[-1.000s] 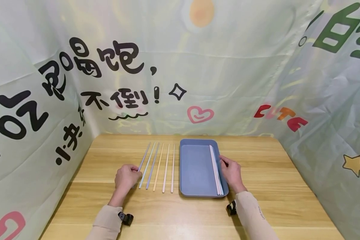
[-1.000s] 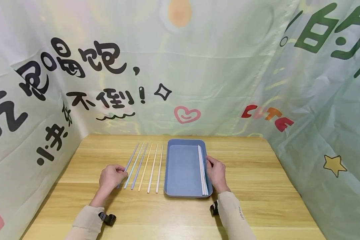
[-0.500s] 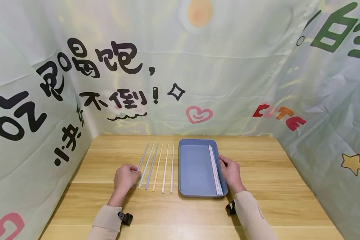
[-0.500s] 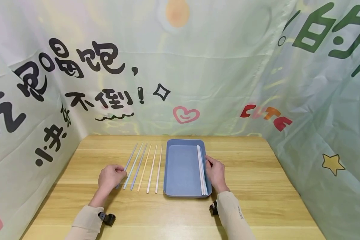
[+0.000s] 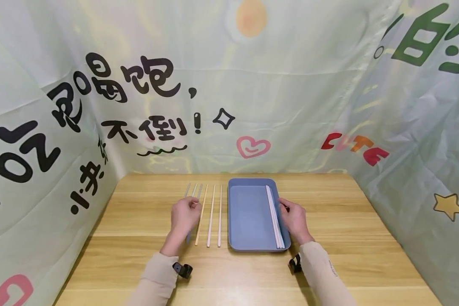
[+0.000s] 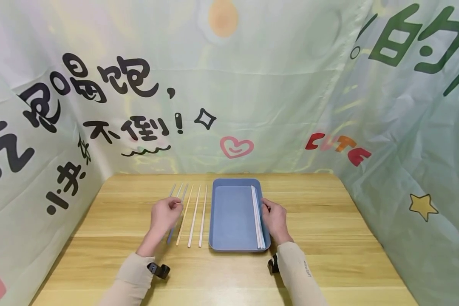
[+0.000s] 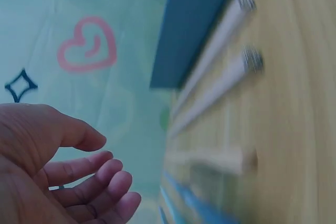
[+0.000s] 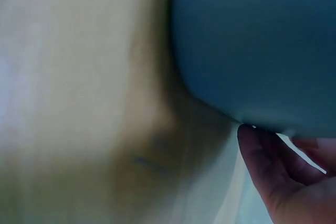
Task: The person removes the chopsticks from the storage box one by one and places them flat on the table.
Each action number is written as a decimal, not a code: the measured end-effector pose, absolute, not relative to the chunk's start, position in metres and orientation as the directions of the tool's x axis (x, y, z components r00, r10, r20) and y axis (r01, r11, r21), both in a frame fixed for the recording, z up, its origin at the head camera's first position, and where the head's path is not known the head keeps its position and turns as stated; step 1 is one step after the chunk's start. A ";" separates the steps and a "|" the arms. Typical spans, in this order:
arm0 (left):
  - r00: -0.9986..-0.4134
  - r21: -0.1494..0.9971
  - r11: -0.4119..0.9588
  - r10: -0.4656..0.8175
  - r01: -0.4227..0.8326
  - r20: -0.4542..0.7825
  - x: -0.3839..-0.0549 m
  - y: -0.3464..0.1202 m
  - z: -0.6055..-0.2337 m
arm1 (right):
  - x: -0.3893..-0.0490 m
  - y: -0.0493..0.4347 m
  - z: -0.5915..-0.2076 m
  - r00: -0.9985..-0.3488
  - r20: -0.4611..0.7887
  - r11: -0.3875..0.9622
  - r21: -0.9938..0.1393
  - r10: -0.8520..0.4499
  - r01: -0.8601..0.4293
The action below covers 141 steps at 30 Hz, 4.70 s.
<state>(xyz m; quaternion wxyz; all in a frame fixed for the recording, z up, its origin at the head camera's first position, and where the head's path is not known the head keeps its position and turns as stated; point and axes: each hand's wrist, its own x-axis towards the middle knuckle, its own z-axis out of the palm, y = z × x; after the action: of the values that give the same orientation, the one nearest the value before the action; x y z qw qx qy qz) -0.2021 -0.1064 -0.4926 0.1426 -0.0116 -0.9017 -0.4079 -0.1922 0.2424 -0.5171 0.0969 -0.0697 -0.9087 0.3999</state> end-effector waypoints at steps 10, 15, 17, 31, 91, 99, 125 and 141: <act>-0.929 0.756 0.582 0.001 0.301 0.369 -0.191 -0.028 -0.484 | -0.197 0.235 -0.515 -0.920 0.374 0.792 -0.595 0.119 -0.139; -0.940 0.774 0.551 0.062 0.312 0.336 -0.185 0.004 -0.485 | -0.198 0.236 -0.512 -0.952 0.285 0.791 -0.605 0.110 -0.090; -0.948 0.782 0.546 0.089 0.302 0.305 -0.185 0.016 -0.488 | -0.198 0.237 -0.510 -0.956 0.279 0.800 -0.592 0.091 -0.097; -0.988 0.912 0.406 0.103 -0.065 -0.116 -0.181 0.080 -0.512 | -0.195 0.236 -0.512 -0.937 0.345 0.827 -0.542 0.061 -0.146; -0.998 0.871 0.490 0.044 -0.022 -0.050 -0.174 0.098 -0.518 | -0.193 0.238 -0.513 -0.948 0.302 0.806 -0.582 0.097 -0.103; -0.988 0.910 0.397 0.040 -0.123 -0.151 -0.176 0.088 -0.516 | -0.194 0.238 -0.515 -0.943 0.317 0.803 -0.586 0.099 -0.112; -0.991 0.973 0.199 0.037 -0.116 -0.126 -0.194 0.006 -0.485 | -0.195 0.238 -0.516 -0.964 0.229 0.762 -0.646 0.133 -0.048; -0.996 0.889 0.455 -0.092 -0.050 -0.008 -0.205 -0.064 -0.500 | -0.195 0.238 -0.517 -0.972 0.176 0.753 -0.658 0.153 0.000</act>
<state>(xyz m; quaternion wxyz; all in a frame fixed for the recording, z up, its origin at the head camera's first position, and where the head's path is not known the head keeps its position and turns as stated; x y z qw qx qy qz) -0.2051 -0.0636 -0.4995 0.0204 0.0415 -0.8527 -0.5203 -0.1948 0.2383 -0.5171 0.1102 -0.0411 -0.9297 0.3490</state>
